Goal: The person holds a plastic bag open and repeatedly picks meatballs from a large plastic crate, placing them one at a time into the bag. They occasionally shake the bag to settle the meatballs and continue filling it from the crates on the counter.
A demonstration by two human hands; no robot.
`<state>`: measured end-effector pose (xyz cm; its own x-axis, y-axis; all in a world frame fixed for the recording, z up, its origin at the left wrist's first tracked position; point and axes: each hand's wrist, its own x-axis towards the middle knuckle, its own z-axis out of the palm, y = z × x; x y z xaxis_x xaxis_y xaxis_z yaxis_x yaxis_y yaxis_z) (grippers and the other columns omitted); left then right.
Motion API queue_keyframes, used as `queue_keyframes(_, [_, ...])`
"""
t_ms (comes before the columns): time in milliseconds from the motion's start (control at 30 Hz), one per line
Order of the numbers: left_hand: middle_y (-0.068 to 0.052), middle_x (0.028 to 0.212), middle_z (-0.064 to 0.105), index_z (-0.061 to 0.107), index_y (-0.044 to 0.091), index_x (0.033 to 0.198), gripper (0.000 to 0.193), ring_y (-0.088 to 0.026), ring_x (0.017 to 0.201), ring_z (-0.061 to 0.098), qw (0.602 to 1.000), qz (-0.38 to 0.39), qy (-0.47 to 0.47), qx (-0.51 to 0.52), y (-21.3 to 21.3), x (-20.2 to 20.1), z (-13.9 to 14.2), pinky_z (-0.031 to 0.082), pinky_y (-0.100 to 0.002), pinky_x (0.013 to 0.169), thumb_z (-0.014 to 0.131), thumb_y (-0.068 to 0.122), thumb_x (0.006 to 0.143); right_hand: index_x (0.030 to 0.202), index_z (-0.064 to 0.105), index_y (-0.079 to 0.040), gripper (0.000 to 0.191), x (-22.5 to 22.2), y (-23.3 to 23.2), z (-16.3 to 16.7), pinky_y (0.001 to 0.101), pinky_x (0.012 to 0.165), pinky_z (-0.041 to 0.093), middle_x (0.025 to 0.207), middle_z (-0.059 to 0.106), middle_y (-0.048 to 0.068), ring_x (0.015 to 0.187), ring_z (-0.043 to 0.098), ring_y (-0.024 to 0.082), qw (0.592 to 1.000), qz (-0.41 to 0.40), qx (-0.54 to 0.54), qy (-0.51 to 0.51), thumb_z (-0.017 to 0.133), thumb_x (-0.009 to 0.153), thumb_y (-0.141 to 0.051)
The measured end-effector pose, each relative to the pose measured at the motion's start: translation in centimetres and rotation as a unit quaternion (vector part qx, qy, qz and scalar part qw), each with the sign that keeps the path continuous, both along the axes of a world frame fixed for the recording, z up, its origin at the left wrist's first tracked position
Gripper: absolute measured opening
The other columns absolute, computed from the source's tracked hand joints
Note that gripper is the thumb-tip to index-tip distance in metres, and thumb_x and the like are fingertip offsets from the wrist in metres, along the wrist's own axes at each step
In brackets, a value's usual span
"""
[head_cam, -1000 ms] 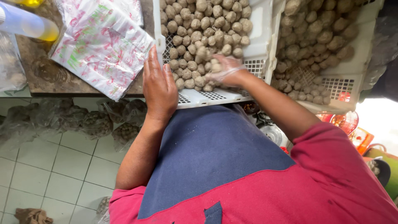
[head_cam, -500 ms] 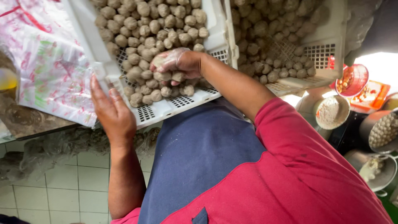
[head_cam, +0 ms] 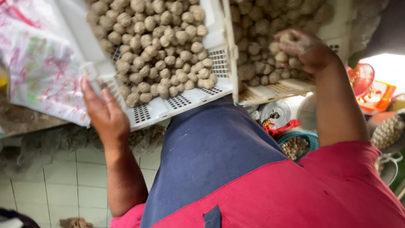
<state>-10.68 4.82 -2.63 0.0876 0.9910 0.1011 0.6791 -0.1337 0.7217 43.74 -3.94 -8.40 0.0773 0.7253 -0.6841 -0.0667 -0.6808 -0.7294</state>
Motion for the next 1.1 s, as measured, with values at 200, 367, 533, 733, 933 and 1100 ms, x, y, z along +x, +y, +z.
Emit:
queue_keyframes(200, [-0.03,0.159,0.046,0.036,-0.008,0.157,0.047,-0.043,0.15,0.046,1.0,0.005,-0.015,0.015,0.6,-0.3,0.0,0.034,-0.044,0.128,0.045,0.009,0.114,0.135,0.061,0.0,0.03,-8.7,3.2,-0.2,0.0374,0.098,0.061,0.128,0.066,0.014,0.114,0.068,0.024,0.886,0.075,0.329,-0.317,0.071,0.109,-0.012])
queue_keyframes(367, [-0.03,0.155,0.048,0.035,-0.007,0.157,0.049,-0.043,0.144,0.05,0.999,0.006,-0.03,0.018,0.8,-0.3,0.1,0.039,-0.045,0.124,0.045,0.011,0.113,0.156,0.033,-0.014,0.08,-24.7,10.0,-1.1,0.0545,0.117,0.025,0.163,0.026,0.022,0.148,0.027,0.04,0.846,0.417,0.146,-0.299,0.074,0.093,-0.04])
queue_keyframes(533, [-0.029,0.15,0.052,0.037,-0.005,0.156,0.048,-0.044,0.138,0.054,0.999,0.022,-0.037,0.029,0.9,-0.1,0.1,0.043,-0.046,0.118,0.047,0.012,0.112,0.162,0.026,-0.011,0.096,-33.9,12.7,-3.0,0.0417,0.122,0.031,0.16,0.035,0.024,0.149,0.035,0.038,0.887,0.364,0.094,-0.269,0.069,0.091,-0.056])
queue_keyframes(733, [-0.029,0.148,0.052,0.038,-0.006,0.155,0.048,-0.046,0.136,0.053,0.998,0.014,-0.045,0.045,1.0,-0.2,0.4,0.043,-0.048,0.116,0.048,0.011,0.111,0.156,0.035,-0.01,0.099,-37.1,13.1,-3.0,0.0384,0.1,0.053,0.144,0.06,0.017,0.127,0.062,0.028,0.956,0.257,0.013,-0.145,0.077,0.076,-0.052])
queue_keyframes(933, [-0.032,0.149,0.05,0.039,-0.009,0.153,0.048,-0.047,0.14,0.05,0.999,0.006,-0.031,0.025,1.0,0.1,0.6,0.039,-0.048,0.119,0.048,0.011,0.111,0.146,0.058,-0.007,0.073,-36.7,14.7,-3.4,0.0393,0.081,0.048,0.141,0.062,0.012,0.104,0.056,0.02,0.963,0.231,-0.045,0.13,0.075,0.083,-0.041])
queue_keyframes(1100, [-0.033,0.153,0.048,0.038,-0.01,0.154,0.048,-0.047,0.144,0.047,1.0,-0.005,0.002,0.025,0.7,0.1,0.6,0.036,-0.048,0.122,0.047,0.011,0.112,0.139,0.062,-0.007,0.06,-37.3,15.2,-4.1,0.0392,0.096,0.057,0.137,0.067,0.013,0.118,0.065,0.023,0.931,0.214,-0.031,0.295,0.074,0.089,-0.038])
